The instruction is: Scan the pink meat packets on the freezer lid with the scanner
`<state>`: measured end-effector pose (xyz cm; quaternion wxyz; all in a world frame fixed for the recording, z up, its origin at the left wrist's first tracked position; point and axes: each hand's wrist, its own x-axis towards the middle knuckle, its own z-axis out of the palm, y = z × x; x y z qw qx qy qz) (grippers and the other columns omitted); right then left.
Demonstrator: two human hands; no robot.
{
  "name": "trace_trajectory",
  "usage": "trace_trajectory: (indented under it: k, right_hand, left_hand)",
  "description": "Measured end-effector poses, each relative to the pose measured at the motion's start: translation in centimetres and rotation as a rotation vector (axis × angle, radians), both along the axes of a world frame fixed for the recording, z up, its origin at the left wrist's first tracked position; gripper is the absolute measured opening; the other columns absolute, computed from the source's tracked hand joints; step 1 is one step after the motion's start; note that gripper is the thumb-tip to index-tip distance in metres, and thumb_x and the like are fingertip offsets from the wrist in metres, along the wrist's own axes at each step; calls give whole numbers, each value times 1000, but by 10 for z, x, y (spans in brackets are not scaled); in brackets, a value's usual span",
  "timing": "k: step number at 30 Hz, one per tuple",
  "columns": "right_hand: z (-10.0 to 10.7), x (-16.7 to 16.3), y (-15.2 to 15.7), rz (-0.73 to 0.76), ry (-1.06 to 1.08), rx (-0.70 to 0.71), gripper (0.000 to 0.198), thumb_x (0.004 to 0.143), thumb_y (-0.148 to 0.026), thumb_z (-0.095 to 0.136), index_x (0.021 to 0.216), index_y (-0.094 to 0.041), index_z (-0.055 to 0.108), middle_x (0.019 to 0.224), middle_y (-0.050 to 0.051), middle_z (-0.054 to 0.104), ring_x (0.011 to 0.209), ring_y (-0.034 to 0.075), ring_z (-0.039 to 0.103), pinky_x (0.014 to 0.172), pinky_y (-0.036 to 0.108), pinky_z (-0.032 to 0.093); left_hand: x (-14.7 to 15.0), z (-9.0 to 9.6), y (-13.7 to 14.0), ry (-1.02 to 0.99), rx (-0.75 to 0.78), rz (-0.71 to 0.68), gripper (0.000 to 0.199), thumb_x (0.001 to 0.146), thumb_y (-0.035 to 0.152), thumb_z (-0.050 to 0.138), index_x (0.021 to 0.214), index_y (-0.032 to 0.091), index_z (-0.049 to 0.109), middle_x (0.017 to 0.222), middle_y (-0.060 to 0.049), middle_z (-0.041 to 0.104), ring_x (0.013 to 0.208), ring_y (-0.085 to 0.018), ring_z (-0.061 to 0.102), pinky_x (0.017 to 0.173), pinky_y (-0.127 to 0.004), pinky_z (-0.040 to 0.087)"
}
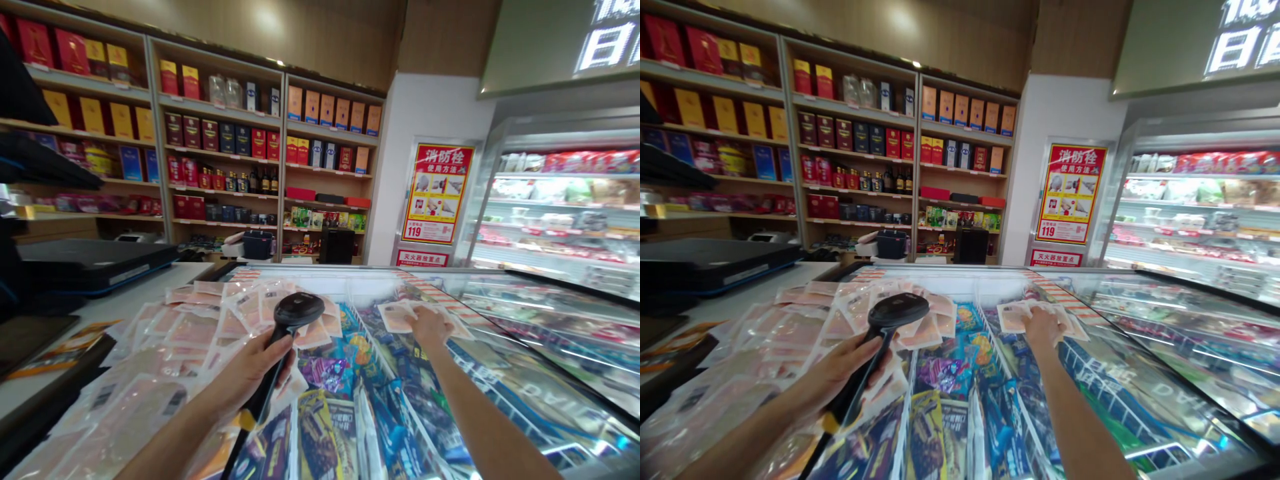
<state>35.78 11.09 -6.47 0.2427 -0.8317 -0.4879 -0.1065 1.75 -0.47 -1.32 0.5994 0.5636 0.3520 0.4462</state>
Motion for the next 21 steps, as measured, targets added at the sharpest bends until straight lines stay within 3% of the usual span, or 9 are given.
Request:
trace_trajectory:
  k: [5, 13, 21]
  right_hand:
    - [8, -19, -4, 39, -16, 78, 32, 71, -35, 45, 95, -19, 58, 98, 12, 57, 97, 31, 45, 75, 45, 31]
    - [7, -128, -7, 650, 281, 10, 30, 72, -39, 42, 76, -18, 63, 78, 6, 66, 77, 19, 58, 67, 26, 39]
    - [22, -199, -9, 704, 309, 32, 34, 72, -42, 40, 78, -20, 66, 79, 3, 66, 77, 16, 59, 62, 21, 39]
  left_hand:
    - [-2, 4, -3, 8, -54, 78, 32, 64, 46, 54, 67, 16, 42, 54, 3, 47, 40, -5, 39, 38, -18, 29]
    - [-12, 1, 7, -10, -1, 131, 32, 64, 45, 54, 65, 15, 41, 51, 4, 46, 40, -5, 40, 39, -17, 30]
    - [-20, 5, 12, -4, 15, 267, 34, 62, 46, 55, 68, 15, 44, 49, 5, 48, 38, -5, 41, 38, -17, 32]
